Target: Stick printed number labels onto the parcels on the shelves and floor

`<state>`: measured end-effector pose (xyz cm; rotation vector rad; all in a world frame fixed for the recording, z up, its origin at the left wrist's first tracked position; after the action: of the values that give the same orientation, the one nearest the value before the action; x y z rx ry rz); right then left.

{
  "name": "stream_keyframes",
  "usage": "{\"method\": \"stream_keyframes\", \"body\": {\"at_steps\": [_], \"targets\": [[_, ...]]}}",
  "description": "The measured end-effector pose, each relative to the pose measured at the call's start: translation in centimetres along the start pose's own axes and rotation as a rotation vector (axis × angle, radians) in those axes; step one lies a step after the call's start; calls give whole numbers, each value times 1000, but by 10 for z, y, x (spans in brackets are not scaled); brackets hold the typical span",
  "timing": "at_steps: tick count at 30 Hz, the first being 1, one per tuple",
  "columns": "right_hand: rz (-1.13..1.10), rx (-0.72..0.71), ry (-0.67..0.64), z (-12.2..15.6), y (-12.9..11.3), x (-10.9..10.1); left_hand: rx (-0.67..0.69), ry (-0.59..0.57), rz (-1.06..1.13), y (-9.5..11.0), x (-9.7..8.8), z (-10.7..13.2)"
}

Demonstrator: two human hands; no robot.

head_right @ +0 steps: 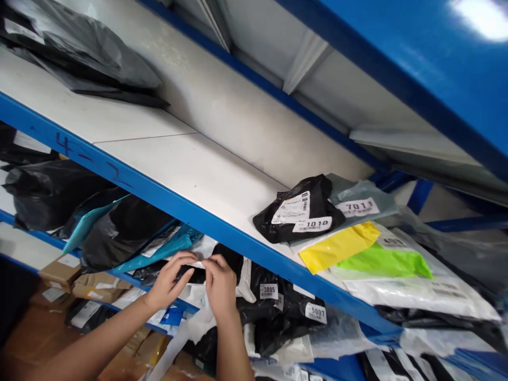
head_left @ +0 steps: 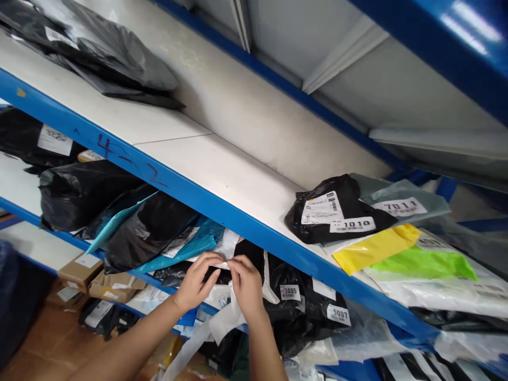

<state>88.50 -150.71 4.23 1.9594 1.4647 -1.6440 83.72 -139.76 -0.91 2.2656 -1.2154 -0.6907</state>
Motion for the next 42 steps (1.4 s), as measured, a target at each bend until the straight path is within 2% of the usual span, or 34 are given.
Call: {"method": "stream_keyframes", "body": {"at_steps": [4, 6, 8, 11, 13, 15, 20, 24, 29, 37, 42], "targets": [[-95, -67, 183, 31, -8, -29, -136, -85, -245, -35, 11, 3], [-101, -53, 198, 44, -8, -45, -235, -69, -348, -53, 11, 3], [-82, -24, 159, 50, -5, -57, -304, 22, -378, -62, 4, 1], [5, 21, 81, 44, 6, -69, -365, 232, -351, -63, -15, -5], [78, 49, -5, 35, 13, -69, -380, 316, -322, -61, -26, -10], [131, 68, -118, 24, 19, -64, -388, 349, -301, -60, -32, -13], [182, 136, -304, 6, 22, -53, -401, 342, -268, -62, -36, -14], [57, 267, -389, 4, 30, -47, -406, 340, -257, -62, -35, -13], [-37, 359, -356, 6, 37, -52, -412, 334, -235, -63, -35, -13], [-85, 376, -300, -2, 32, -61, -416, 322, -223, -64, -35, -13], [-83, 397, -270, -2, 44, -65, -419, 317, -215, -64, -35, -13]]}}
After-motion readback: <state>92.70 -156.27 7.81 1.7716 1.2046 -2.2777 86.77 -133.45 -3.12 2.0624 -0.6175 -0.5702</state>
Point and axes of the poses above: each hand's wrist, its own z-axis away from the middle knuckle, its own x-axis out of the palm, y = z × x, the point moved 8 cm from there along -z, towards the middle knuckle, and after that the axes turned 5 degrees about -y, right-handed, at the moved point
